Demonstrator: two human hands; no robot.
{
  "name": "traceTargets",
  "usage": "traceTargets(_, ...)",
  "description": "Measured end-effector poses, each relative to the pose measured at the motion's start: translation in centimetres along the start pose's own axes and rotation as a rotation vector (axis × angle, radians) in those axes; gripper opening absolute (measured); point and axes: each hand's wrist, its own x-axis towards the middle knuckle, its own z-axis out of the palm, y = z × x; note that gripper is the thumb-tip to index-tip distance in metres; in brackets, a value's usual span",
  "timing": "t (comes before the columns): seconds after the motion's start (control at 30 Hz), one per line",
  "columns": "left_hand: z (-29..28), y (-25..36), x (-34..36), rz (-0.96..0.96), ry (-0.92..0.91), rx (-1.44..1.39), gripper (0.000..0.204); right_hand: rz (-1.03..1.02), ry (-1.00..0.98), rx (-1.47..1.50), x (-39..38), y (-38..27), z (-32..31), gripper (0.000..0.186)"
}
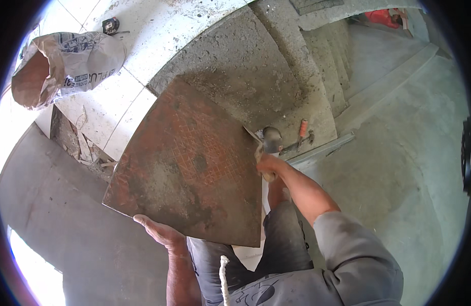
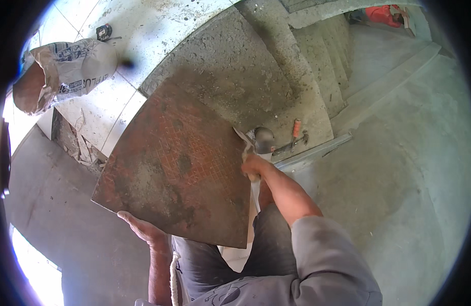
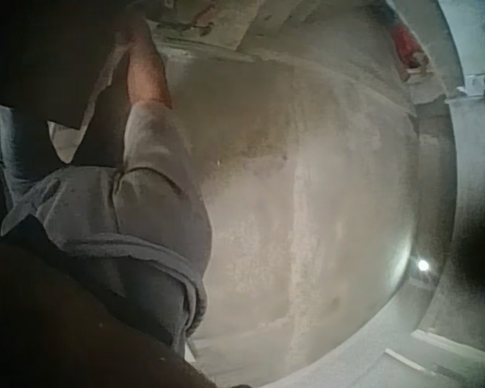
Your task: The person tests a tile fit on the floor, chips a concrete step using a chisel and hammer, scrapes the edge of the tile with a chisel, and spreads mortar onto the floor using a trowel.
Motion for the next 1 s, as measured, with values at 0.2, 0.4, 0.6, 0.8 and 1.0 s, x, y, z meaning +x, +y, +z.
traceTargets(0.2,0.0,-0.3,0.1,0.040,-0.029,-0.035,0.076,-0.110,0.181,0.146,-1.3,0.9,1.2,0.060)
traceTargets(0.4,0.6,0.9,-0.6,0.087,-0.075,-0.073,0.076,0.048,-0.009,0.136,-0.1,1.5,1.6,0.067)
traceTargets(0.6,1.1,1.6,-1.1,0.058,-0.040,-0.096,0.080,-0.018,0.160,0.120,-1.7,4.5,5.6,0.061)
traceTargets(0.8,1.1,0.8,-1.0,-0.014,0.024,-0.077,0.080,0.051,0.184,0.284,-2.4,6.9,9.4,0.060)
traceTargets(1.0,1.0,0.8,-1.3,0.056,-0.085,-0.138,0.080,0.020,0.337,0.227,0.6,7.0,6.6,0.048)
